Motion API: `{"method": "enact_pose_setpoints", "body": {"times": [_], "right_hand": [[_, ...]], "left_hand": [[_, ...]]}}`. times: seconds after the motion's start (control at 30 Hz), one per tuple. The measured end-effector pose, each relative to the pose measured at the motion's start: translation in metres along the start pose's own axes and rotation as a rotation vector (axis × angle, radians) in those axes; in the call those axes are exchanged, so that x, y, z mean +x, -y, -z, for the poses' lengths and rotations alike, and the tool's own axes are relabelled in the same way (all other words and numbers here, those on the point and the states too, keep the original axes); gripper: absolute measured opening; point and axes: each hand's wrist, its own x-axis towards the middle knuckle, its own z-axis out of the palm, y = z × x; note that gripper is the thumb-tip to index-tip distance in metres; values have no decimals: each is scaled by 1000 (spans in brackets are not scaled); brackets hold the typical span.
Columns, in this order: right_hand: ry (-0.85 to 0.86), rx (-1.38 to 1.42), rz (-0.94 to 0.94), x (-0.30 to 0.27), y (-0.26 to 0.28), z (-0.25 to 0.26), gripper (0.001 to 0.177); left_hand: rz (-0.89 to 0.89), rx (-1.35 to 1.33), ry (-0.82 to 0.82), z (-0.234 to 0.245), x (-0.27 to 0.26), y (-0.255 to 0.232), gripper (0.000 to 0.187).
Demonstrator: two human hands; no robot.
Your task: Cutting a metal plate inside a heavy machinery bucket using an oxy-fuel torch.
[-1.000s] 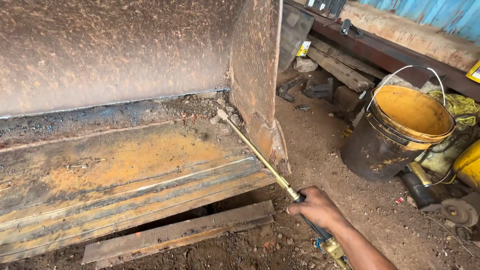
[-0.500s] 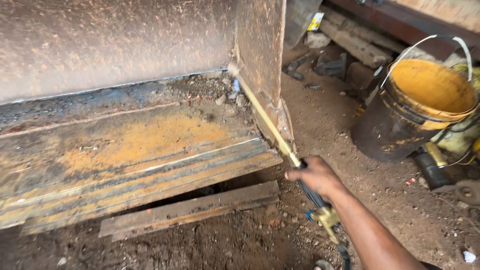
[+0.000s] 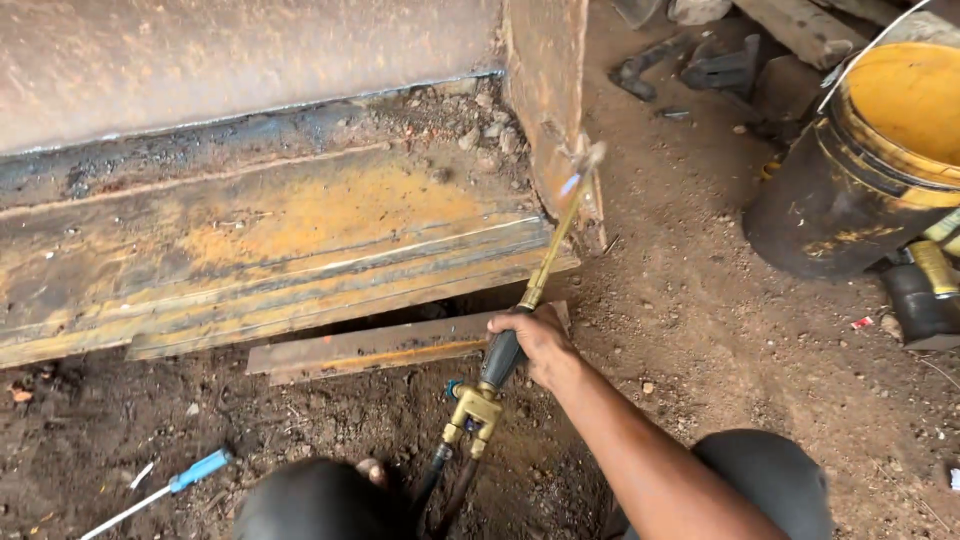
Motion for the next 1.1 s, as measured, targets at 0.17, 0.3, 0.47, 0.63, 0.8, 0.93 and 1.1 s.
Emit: {"method": "enact_pose_setpoints", "body": {"times": [0.17, 0.3, 0.47, 0.63, 0.8, 0.93, 1.1], "right_hand": [[86, 10, -58, -34, 56, -8, 38], [-6, -137, -32, -34, 95, -7, 43], [-105, -384, 48, -14, 82, 29, 36], [-227, -531, -34, 16, 37, 58, 20], [-226, -542, -93, 38, 10, 70, 18], [-242, -617, -116, 53, 7, 63, 19], [-312, -656, -226, 54, 9, 62, 29]], "left_hand": [[-29, -41, -33, -58, 20, -122, 51], [-38, -88, -56, -84, 48, -219, 51], [-138, -308, 690, -144, 108, -393, 41], [-12, -986, 936, -295, 118, -391, 52], [186, -587, 1146, -276, 121, -410, 50], [82, -670, 1077, -339, 124, -390, 50], [215, -737, 1161, -330, 130, -394, 43]]}}
